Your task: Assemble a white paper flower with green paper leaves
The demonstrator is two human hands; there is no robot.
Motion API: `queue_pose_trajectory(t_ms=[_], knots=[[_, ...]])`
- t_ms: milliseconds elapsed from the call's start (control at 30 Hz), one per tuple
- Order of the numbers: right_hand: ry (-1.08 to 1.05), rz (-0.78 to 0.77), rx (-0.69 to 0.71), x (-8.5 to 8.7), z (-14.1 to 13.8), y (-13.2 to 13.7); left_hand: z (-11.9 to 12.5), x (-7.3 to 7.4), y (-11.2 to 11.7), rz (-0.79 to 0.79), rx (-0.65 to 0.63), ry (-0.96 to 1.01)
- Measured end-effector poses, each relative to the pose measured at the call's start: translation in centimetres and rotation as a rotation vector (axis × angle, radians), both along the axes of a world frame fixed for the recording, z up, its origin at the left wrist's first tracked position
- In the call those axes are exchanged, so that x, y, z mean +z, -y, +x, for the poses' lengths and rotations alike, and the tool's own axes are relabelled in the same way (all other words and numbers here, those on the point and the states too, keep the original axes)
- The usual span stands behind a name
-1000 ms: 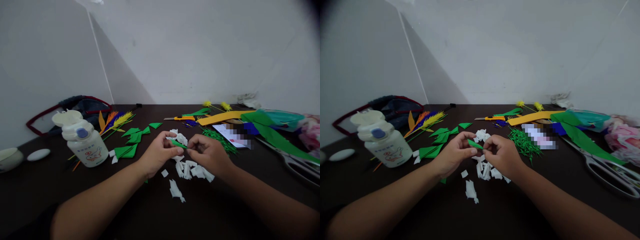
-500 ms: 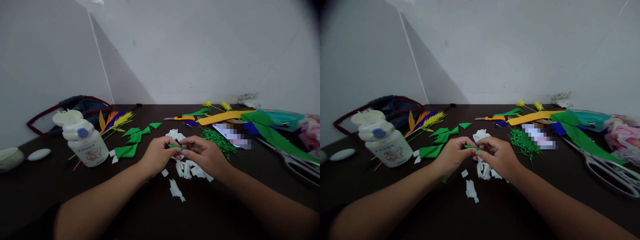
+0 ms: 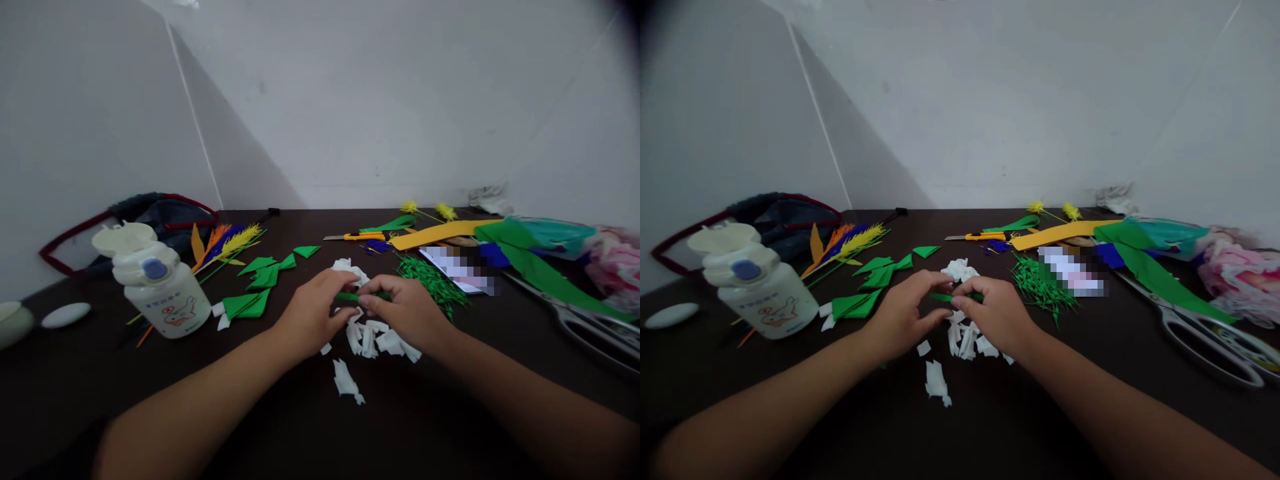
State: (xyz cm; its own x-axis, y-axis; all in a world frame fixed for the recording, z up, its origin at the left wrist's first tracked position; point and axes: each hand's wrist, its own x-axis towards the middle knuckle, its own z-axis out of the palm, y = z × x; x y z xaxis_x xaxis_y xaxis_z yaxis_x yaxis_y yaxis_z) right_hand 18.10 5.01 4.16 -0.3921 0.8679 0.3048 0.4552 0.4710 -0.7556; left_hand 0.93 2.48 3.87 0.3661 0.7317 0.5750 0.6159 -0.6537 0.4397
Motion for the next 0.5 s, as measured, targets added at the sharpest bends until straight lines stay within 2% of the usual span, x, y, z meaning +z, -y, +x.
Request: queue_pose_trajectory(t_ms=[100,233,500], knots=[[0.016,-0.079,0.007,-0.1,-0.1,0.1,-0.2,-0.3,-0.2,0.136,-0.001,-0.159],[0.022,-0.098,0.030,0.0,0.0,0.2,-0.4,-0.5,-0.3,0.201,0.034,-0.261],[0.026,-0.043,-0.011,0.7,1.4,-1.0,-0.6,0.4,0.0,-0.007,0.118,-0.123]])
